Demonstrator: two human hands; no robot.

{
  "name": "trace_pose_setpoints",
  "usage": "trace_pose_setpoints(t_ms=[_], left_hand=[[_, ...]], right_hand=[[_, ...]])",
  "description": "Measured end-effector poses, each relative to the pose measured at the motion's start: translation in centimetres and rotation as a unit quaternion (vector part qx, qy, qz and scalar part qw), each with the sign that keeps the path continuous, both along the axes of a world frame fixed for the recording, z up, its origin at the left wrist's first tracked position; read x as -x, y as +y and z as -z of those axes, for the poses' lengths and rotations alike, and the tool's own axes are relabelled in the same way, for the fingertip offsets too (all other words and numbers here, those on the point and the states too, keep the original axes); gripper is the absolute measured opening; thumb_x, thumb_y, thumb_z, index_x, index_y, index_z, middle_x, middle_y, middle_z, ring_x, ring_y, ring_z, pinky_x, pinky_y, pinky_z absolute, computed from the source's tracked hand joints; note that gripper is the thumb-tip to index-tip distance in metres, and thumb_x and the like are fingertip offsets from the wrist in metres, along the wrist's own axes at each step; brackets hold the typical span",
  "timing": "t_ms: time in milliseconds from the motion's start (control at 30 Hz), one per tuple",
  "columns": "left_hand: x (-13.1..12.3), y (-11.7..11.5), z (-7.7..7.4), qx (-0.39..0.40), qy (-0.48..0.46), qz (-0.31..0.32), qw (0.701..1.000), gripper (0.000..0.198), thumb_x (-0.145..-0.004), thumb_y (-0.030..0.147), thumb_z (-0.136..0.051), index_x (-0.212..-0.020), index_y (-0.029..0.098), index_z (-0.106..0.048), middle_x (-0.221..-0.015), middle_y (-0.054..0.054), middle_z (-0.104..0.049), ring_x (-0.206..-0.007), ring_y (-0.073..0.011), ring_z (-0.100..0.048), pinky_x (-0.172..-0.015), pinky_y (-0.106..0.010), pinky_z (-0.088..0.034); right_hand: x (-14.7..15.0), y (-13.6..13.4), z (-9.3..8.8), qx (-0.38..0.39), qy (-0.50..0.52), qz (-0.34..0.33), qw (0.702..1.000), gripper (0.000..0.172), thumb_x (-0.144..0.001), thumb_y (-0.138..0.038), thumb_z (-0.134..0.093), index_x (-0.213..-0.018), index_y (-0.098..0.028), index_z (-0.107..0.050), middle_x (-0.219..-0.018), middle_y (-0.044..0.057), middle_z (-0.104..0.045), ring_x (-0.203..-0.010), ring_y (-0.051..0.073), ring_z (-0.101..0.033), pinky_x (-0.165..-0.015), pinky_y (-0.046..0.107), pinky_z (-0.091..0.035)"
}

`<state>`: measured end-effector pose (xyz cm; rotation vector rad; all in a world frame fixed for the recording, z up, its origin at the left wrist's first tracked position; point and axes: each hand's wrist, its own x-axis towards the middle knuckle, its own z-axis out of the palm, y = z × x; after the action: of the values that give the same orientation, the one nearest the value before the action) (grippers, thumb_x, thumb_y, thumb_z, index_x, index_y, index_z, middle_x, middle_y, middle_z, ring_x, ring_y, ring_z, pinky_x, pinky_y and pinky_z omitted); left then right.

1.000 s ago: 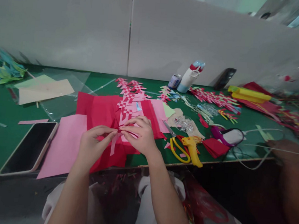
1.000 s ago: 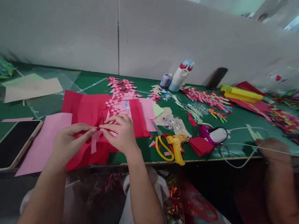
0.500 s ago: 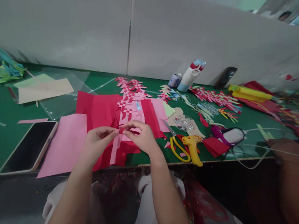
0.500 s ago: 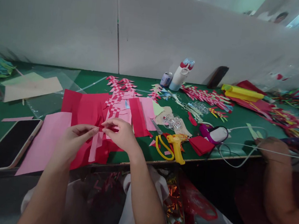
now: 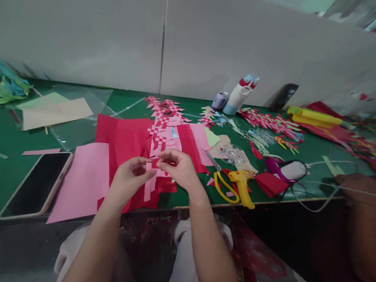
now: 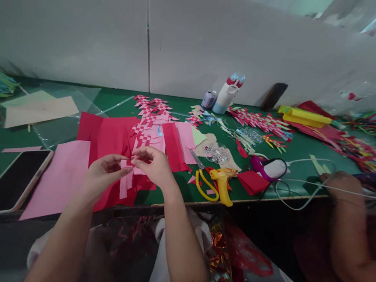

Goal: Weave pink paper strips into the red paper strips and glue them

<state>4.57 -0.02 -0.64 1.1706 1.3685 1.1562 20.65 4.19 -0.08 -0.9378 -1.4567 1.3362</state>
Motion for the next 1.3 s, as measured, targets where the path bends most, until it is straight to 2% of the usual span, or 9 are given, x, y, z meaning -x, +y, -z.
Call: trace_pose_setpoints(t_ms=[333,600,800,900,1033,1300], left_hand=[[-0.10,-0.05,-0.41,0.004,-0.018,-0.001,1.000,0.037,-0.062,0.035,-0.078,-0.090,0.017,-0.063,-0.069,0.003,-0.056,-0.066,-0.0116,-0.055,-0.064,-0.025,-0.044],[0.44,-0.24,-0.74,0.038,-0.010,0.046,0.998,0.027,-0.063,0.037,-0.077,-0.073,0.015,-0.065,-0.066,0.001,-0.059,-0.063,-0.0112,-0.055,-0.061,-0.024,-0.043],[0.61,-0.08,-0.53,0.046,-0.028,0.042,0.998,0.027,-0.061,0.035,-0.079,-0.076,0.015,-0.068,-0.071,-0.002,-0.066,-0.067,-0.0134,-0.059,-0.065,-0.026,-0.045],[0.63,-0.06,-0.61,0.060,-0.009,0.056,0.997,0.029,-0.061,0.038,-0.078,-0.077,0.015,-0.069,-0.072,-0.003,-0.067,-0.068,-0.0145,-0.059,-0.064,-0.026,-0.044],[0.52,-0.20,-0.78,0.071,0.040,0.082,0.993,0.029,-0.063,0.041,-0.077,-0.074,0.015,-0.069,-0.069,-0.001,-0.065,-0.064,-0.0133,-0.055,-0.059,-0.024,-0.039],[0.35,-0.28,-0.53,0.074,0.044,0.061,0.994,0.030,-0.057,0.042,-0.079,-0.066,0.016,-0.068,-0.063,0.000,-0.063,-0.058,-0.0132,-0.052,-0.054,-0.025,-0.035]], right_hand=[[0.05,0.22,0.25,-0.002,0.002,0.002,1.000,0.021,-0.068,-0.020,-0.071,-0.088,-0.017,-0.066,-0.077,0.000,-0.066,-0.073,0.012,-0.062,-0.071,0.027,-0.053],[-0.06,0.25,0.06,-0.006,0.001,0.022,1.000,0.019,-0.068,-0.022,-0.072,-0.086,-0.017,-0.067,-0.082,0.002,-0.067,-0.077,0.013,-0.063,-0.076,0.028,-0.053],[-0.28,0.25,0.05,0.002,-0.030,-0.014,0.999,0.025,-0.068,-0.021,-0.072,-0.092,-0.016,-0.067,-0.083,0.004,-0.069,-0.080,0.015,-0.066,-0.077,0.030,-0.053],[-0.27,0.24,0.03,0.005,-0.037,-0.013,0.999,0.023,-0.068,-0.019,-0.071,-0.090,-0.016,-0.067,-0.084,0.004,-0.070,-0.079,0.015,-0.066,-0.075,0.029,-0.054],[-0.19,0.16,-0.22,0.027,-0.033,-0.006,0.999,0.023,-0.068,-0.018,-0.070,-0.091,-0.015,-0.066,-0.075,0.001,-0.068,-0.075,0.014,-0.066,-0.073,0.027,-0.054],[-0.19,0.05,-0.33,0.052,-0.016,0.009,0.998,0.024,-0.068,-0.017,-0.069,-0.091,-0.016,-0.066,-0.073,0.001,-0.069,-0.072,0.015,-0.068,-0.074,0.029,-0.055]])
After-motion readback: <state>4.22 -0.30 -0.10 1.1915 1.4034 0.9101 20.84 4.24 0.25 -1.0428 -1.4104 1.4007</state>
